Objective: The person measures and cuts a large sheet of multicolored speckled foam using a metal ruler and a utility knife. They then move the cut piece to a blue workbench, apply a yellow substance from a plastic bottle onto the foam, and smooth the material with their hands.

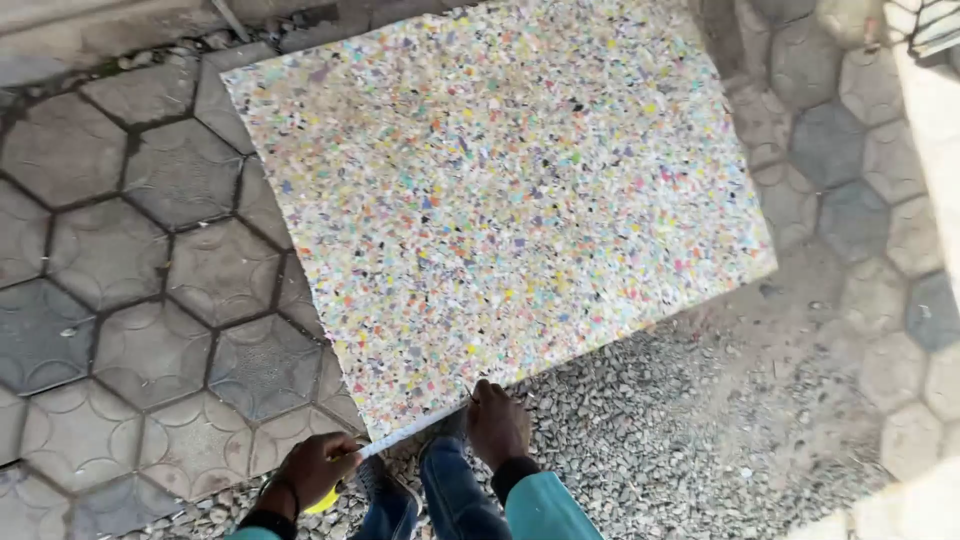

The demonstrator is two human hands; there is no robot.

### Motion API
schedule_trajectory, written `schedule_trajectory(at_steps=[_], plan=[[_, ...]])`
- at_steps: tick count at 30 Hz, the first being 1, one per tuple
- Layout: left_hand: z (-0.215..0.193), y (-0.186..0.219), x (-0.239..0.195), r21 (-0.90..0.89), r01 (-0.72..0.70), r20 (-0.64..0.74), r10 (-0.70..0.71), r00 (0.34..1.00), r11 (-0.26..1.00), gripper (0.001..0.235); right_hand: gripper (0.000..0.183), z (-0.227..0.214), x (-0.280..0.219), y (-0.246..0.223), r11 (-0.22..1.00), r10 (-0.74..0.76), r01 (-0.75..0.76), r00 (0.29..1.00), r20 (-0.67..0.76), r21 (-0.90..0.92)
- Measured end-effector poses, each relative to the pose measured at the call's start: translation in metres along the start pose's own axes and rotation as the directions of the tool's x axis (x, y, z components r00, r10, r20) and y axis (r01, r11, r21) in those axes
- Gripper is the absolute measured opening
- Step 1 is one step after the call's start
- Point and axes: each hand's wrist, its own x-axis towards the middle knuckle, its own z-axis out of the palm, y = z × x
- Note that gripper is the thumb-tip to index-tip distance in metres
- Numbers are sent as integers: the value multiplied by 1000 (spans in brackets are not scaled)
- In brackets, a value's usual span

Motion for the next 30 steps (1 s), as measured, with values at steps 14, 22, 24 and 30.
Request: schedule_trajectory(at_steps=[14, 22, 24, 30], plan=[[-102, 118, 191, 69, -240, 191, 224, 956, 968, 19, 25, -51, 165, -10, 971, 238, -238, 969, -63, 14], [-330, -3, 462, -96, -373, 169, 384, 908, 923, 22, 24, 40, 418, -211, 1000, -1, -2, 956, -295, -8], [-435, -12, 498, -16, -431, 36, 431, 902, 902, 27, 17, 69, 492, -289, 991, -132, 134, 923, -361, -19], [-639, -20, 623, 123, -335, -161, 352, 922, 934, 33, 18, 116, 706, -440, 945, -327, 309, 864, -383, -109]])
